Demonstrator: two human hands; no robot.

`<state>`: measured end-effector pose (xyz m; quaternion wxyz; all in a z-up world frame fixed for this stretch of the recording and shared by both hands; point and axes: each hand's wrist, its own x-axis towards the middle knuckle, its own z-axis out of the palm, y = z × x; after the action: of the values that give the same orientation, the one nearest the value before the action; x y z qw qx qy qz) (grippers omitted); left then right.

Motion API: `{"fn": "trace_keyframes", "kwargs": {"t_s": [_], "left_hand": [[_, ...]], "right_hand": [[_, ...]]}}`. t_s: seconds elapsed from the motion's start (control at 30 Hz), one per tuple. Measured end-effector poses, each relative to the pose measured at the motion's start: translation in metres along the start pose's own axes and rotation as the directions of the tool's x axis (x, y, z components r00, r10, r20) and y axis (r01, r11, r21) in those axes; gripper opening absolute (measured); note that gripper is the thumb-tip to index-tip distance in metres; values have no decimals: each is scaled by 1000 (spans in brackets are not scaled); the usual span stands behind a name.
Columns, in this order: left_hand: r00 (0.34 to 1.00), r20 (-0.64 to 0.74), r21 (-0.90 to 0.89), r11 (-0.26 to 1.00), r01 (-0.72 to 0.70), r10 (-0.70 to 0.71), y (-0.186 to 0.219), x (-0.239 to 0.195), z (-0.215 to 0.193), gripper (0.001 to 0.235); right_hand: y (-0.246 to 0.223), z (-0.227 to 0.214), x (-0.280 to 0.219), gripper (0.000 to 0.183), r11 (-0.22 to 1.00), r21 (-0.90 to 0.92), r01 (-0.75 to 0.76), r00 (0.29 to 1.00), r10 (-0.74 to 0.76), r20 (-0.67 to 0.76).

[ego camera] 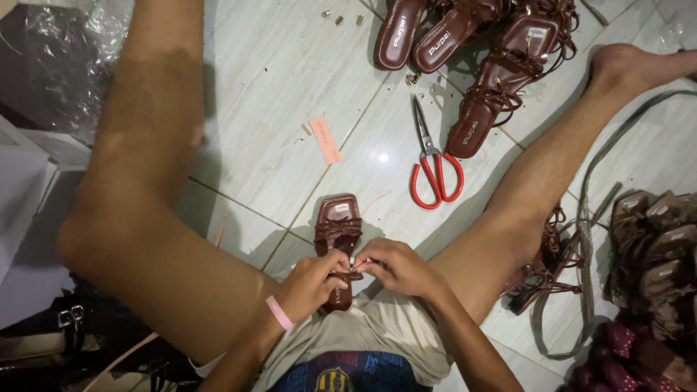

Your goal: The person sits on the floor and assembles brown strappy sandals by hand. They use red-handled scissors to cut a pink tag from the heel of a sandal, then proceed to attach small metal hardware pieces to the straps using their fingers.

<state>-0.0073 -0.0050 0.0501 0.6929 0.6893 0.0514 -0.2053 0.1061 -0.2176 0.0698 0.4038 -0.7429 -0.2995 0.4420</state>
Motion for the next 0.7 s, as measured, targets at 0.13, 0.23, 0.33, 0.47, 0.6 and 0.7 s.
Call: {"fn": "trace_keyframes", "kwargs": {"t_s": [0.13,0.23,0.33,0.47,0.6,0.7], "left_hand": [[1000,-16,84,996,8,-6,4,0,-4,22],[997,-62,161,986,-34,44,4,-3,-2,22],[991,-122,191,981,-30,54,1,-6,1,22],[987,-158,155,988,-2,26,-2,-6,6,22],[991,-137,114,993,23,-7,-1,-7,5,19],[994,-109,63,997,40,-33,-1,-6,5,18]], "right_hand": [[6,2,5,11,994,111,-6,1000,5,12],[13,9,8,11,981,183,-56,998,58,-5],[18,12,9,9,962,247,-113,994,113,16],[25,15,9,8,958,275,-83,996,87,-3],[29,14,9,9,965,261,-24,1000,25,0],[23,12,8,9,984,179,-21,1000,21,4]]}}
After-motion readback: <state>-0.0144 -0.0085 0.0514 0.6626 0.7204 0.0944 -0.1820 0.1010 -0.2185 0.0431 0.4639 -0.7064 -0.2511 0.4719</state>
